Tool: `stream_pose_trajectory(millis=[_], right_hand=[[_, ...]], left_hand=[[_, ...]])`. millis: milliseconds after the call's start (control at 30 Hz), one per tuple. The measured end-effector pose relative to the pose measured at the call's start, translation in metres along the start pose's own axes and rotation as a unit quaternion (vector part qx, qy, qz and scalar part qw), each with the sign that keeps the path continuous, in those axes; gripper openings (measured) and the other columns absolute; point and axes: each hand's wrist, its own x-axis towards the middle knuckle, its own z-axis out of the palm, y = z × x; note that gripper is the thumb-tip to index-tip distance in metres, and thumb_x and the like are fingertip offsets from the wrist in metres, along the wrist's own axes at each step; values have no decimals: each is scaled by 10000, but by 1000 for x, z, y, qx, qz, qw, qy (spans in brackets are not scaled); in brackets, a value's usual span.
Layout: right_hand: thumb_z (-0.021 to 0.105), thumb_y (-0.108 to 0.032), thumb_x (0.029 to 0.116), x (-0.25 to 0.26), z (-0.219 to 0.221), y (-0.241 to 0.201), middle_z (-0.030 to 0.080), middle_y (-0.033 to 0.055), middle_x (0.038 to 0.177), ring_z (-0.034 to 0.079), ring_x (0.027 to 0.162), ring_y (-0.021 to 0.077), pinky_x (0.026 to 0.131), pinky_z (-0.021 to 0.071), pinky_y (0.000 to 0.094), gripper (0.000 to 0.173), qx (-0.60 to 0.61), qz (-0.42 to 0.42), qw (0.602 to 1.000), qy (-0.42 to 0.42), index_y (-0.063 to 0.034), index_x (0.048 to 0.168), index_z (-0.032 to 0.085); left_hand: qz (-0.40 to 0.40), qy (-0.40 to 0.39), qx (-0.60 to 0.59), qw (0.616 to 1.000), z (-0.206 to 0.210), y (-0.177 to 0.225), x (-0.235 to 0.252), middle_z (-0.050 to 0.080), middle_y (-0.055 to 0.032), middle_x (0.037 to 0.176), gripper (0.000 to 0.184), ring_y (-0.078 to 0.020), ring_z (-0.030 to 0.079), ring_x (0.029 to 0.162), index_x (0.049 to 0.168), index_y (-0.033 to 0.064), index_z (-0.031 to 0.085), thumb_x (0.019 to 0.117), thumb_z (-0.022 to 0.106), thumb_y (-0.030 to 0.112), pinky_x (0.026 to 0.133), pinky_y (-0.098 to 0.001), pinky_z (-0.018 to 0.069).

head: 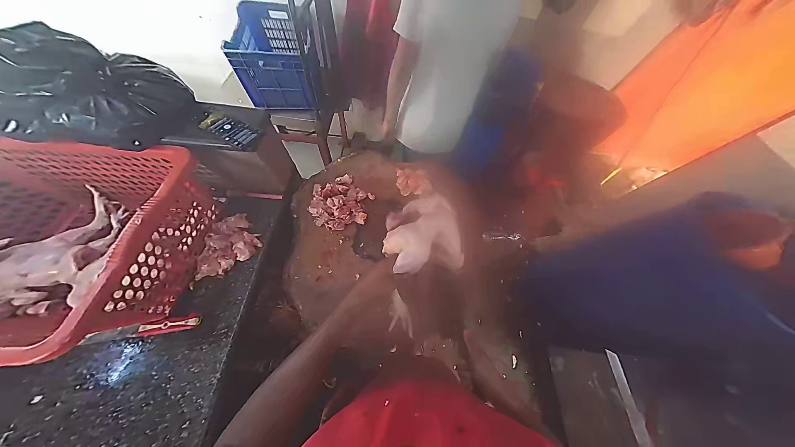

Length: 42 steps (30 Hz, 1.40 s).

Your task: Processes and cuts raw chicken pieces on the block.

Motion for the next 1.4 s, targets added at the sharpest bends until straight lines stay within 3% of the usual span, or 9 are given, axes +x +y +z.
stream_pose_trajectory(millis=[167, 433, 533, 567, 633, 867, 1000, 1167, 1400], right_hand=[[158, -501, 1096, -7, 19, -62, 412, -44, 610, 371, 444, 96, 420, 397, 286, 569, -20, -203, 973, 112, -88, 1050, 547], [347, -828, 915, -22, 71, -151, 531, -141, 686, 521, 608, -24, 571, 470, 197, 640, 46, -606, 793, 38, -247, 920, 615], [279, -575, 1067, 43, 69, -86, 658, 114, 816, 645, 757, 153, 754, 571, 362, 723, -232, -420, 869, 120, 35, 1068, 668], [286, -501, 1099, 56, 66, -81, 683, 185, 985, 669, 915, 245, 899, 551, 460, 666, -310, -275, 907, 74, 49, 1213, 644], [287, -453, 1119, 68, 65, -83, 654, 204, 994, 647, 916, 310, 888, 521, 528, 594, -350, -147, 925, 32, 24, 1230, 623], [250, -581, 1076, 50, 82, -82, 454, -62, 700, 440, 560, 35, 526, 439, 238, 624, -171, -346, 922, 11, -54, 1085, 586], [281, -450, 1118, 74, 61, -76, 672, 234, 1069, 664, 1004, 350, 940, 522, 552, 597, -377, -122, 917, -42, 21, 1285, 608], [384, -476, 1088, 54, 39, -56, 684, 197, 985, 673, 893, 314, 856, 538, 545, 567, -396, -128, 909, 1, 4, 1274, 621], [524, -395, 1018, 40, -13, -7, 677, 208, 859, 665, 761, 327, 734, 544, 571, 512, -383, -211, 893, 102, 46, 1265, 609]], left_hand=[[-108, 16, 130, 986, 34, -61, 24, 652, -227, 1297, 419, -380, 626, 1220, 1378, 48, 592, 1005, 593, 239, 1037, -613, 474], [-107, 7, 120, 987, 50, -84, 7, 650, -199, 1319, 439, -333, 633, 1229, 1398, 38, 573, 1011, 607, 243, 1070, -552, 484], [-97, 16, 93, 991, 51, -97, 2, 651, -189, 1323, 465, -321, 631, 1236, 1414, 49, 565, 1000, 628, 252, 1079, -547, 483], [-95, 13, 82, 992, 48, -100, -2, 649, -196, 1325, 467, -325, 626, 1244, 1415, 39, 562, 1000, 631, 241, 1087, -544, 476], [-108, 15, 33, 993, 36, -103, -17, 673, -196, 1269, 395, -314, 640, 1204, 1334, 25, 623, 981, 648, 200, 1067, -539, 486], [-116, 11, -103, 988, -10, -138, -74, 698, -93, 1222, 350, -151, 663, 1119, 1311, 42, 635, 969, 667, 109, 1024, -391, 533], [-137, 25, -100, 985, -41, -114, -82, 719, -69, 1115, 264, -129, 680, 998, 1233, 56, 678, 975, 643, 99, 937, -383, 562], [-161, 119, -72, 977, -117, -112, -107, 711, -98, 1066, 266, -160, 676, 941, 1214, 50, 680, 976, 650, 164, 890, -419, 565], [-235, 259, 180, 919, -153, -123, -42, 592, -215, 1409, 543, -384, 551, 1330, 1450, 71, 549, 986, 649, 333, 1120, -608, 419]])
